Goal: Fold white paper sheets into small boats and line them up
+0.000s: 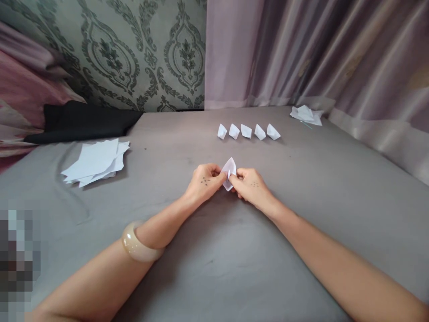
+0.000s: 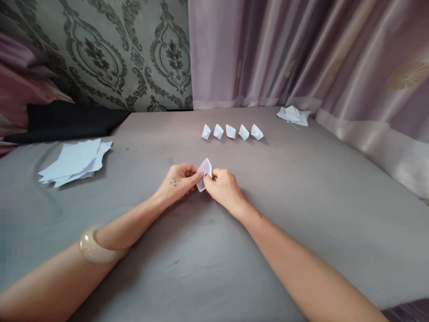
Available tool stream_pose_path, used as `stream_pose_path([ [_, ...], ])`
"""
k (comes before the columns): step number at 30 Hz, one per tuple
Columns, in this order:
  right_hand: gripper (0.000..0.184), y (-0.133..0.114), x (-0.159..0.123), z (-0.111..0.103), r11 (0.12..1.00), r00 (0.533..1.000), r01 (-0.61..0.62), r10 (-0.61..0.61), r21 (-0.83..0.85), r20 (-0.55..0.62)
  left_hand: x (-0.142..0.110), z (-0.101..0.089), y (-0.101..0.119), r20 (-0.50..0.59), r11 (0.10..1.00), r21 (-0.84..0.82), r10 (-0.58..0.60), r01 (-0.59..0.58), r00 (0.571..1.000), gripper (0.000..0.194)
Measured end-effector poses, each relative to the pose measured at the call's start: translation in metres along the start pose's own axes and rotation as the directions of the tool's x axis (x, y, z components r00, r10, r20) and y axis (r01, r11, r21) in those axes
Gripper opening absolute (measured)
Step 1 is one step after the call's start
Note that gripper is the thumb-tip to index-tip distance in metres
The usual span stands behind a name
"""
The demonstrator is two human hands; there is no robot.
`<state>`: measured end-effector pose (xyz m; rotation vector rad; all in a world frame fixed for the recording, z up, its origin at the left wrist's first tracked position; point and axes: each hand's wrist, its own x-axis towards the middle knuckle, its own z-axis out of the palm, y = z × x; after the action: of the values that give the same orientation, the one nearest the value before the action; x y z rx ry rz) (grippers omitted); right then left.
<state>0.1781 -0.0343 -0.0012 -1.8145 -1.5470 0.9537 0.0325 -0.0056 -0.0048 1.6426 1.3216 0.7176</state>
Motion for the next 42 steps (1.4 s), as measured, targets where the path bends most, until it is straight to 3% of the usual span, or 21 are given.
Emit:
stream_pose_path([
  [9, 0.025, -0.001, 0.000, -0.002, 0.984, 1.000, 0.008, -0.009, -0.176, -0.006, -0.002, -0.001, 0.000, 0.020, 0.983, 0.058, -0.174, 0.173, 0.985, 0.008],
  [18, 0.022, 0.002, 0.003, -0.003, 0.973, 0.998, 0.000, 0.014, -0.231, 0.057, -0.003, -0.004, 0.001, 0.056, 0.984, 0.102, -0.153, 0.147, 0.987, 0.013],
  [26, 0.017, 0.001, 0.008, -0.005, 0.988, 0.985, -0.046, 0.069, -0.149, 0.156, 0.005, -0.003, -0.001, 0.097, 0.969, 0.108, -0.231, 0.221, 0.968, 0.016],
  [29, 0.025, -0.001, 0.004, -0.010, 0.991, 0.980, -0.073, 0.092, -0.112, 0.174, 0.007, -0.003, -0.001, 0.110, 0.970, 0.048, -0.242, 0.238, 0.964, 0.015],
  [31, 0.033, -0.002, -0.002, -0.015, 0.997, 0.990, -0.039, 0.047, -0.064, 0.134, 0.006, -0.004, 0.000, 0.122, 0.971, -0.009, -0.236, 0.239, 0.964, 0.014],
  [34, 0.031, -0.006, -0.016, -0.021, 0.985, 0.988, 0.152, -0.154, -0.084, -0.011, 0.005, -0.004, 0.000, 0.116, 0.969, -0.076, -0.226, 0.235, 0.967, 0.015],
  [38, 0.026, -0.011, -0.032, -0.018, 0.897, 0.921, 0.388, -0.375, -0.212, 0.103, 0.003, -0.004, -0.001, 0.077, 0.962, -0.138, -0.225, 0.233, 0.971, 0.017],
  [42, 0.017, -0.005, -0.032, -0.009, 0.766, 0.870, 0.468, -0.487, -0.440, 0.078, 0.005, -0.005, -0.001, 0.061, 0.953, -0.203, -0.216, 0.224, 0.974, 0.017],
])
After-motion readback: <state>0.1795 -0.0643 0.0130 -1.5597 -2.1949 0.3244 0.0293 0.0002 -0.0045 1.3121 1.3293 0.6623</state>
